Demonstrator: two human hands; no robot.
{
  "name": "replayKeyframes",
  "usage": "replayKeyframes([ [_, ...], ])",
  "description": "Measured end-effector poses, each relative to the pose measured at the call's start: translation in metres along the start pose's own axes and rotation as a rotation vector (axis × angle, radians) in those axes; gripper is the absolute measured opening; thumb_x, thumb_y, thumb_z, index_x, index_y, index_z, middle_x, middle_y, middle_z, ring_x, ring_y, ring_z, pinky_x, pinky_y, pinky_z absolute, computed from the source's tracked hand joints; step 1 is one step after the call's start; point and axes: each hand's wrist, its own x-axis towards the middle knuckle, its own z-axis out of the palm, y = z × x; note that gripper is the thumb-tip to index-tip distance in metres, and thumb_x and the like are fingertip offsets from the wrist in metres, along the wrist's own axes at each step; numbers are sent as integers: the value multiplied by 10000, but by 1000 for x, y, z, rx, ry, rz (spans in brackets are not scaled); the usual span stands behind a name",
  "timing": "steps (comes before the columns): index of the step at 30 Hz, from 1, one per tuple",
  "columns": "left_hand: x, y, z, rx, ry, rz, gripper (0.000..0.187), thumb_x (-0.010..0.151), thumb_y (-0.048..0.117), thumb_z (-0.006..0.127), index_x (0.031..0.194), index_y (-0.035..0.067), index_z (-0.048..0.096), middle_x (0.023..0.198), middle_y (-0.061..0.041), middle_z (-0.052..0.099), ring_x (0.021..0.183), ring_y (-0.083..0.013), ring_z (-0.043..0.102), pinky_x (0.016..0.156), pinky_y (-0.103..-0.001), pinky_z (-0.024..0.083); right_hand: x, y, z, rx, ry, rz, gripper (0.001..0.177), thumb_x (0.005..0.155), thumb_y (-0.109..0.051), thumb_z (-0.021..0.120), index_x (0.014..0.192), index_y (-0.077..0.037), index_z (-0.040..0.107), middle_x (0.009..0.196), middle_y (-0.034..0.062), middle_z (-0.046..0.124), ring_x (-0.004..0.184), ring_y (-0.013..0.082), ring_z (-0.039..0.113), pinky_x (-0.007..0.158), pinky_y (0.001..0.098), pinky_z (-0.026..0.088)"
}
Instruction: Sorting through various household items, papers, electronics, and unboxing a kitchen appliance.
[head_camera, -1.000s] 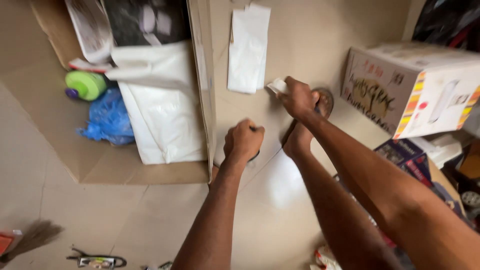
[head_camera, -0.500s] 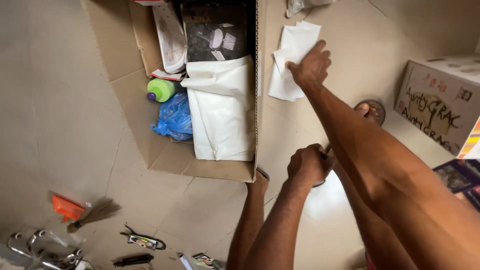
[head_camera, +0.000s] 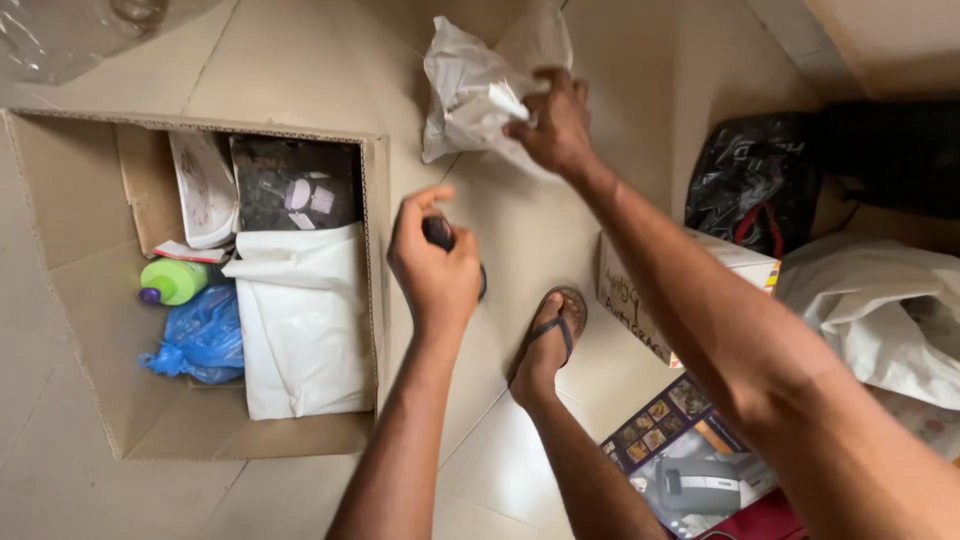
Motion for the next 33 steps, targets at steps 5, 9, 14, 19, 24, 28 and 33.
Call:
replayKeyframes([
  [5,24,-22,9,68,-11,114,474,730,-152,598,1150,64,645,1049,-87,576,948,-228,594,867,-358,510,42,-7,42,-342,-291,-194,351,735,-194,874,1064,-112,784,1260,157,637,1181,426,535,908,576,458],
  [9,-3,-40,-7,60,-36,147,478,755,-154,605,1180,62,631,1101,-81,596,1071,-242,637,984,-363,518,14,50,125,-551,-209,-303,321,742,-96,802,1062,-94,774,982,181,743,874,387,706,680,570,528],
  [14,-74,-33,-71,-88,-116,-72,440,788,-170,564,1177,24,635,1057,-74,635,1021,-193,637,942,-309,515,-80,0,58,-136,-247,-40,355,787,-207,858,1047,-5,727,980,205,721,896,347,684,795,466,541],
  [19,-132,-28,-158,-266,-64,-477,267,890,-127,559,1097,17,646,825,-30,629,673,-93,559,596,-234,479,-167,-144,-84,686,-351,435,343,812,-35,745,1135,36,656,1016,133,755,829,174,743,763,336,632],
  [24,-153,-19,-248,-308,99,-660,228,906,-95,516,1058,-4,658,758,-34,606,601,-97,522,555,-247,464,-229,-211,-116,1112,-513,430,386,821,-41,703,1184,62,622,1017,153,726,842,209,732,773,370,629],
  [28,-156,-15,-297,-354,177,-649,207,917,-72,521,1061,-3,652,760,-24,611,599,-91,515,555,-244,456,-241,-279,-66,1246,-587,478,415,845,-80,680,1231,49,595,1036,155,721,873,231,730,811,379,635],
  [33,-146,-8,-334,-497,209,-770,241,1016,216,511,1062,31,659,673,14,473,566,-82,438,519,-251,402,-242,-331,49,1075,-523,443,377,921,-40,680,1271,26,558,1124,139,710,942,224,720,828,386,631],
])
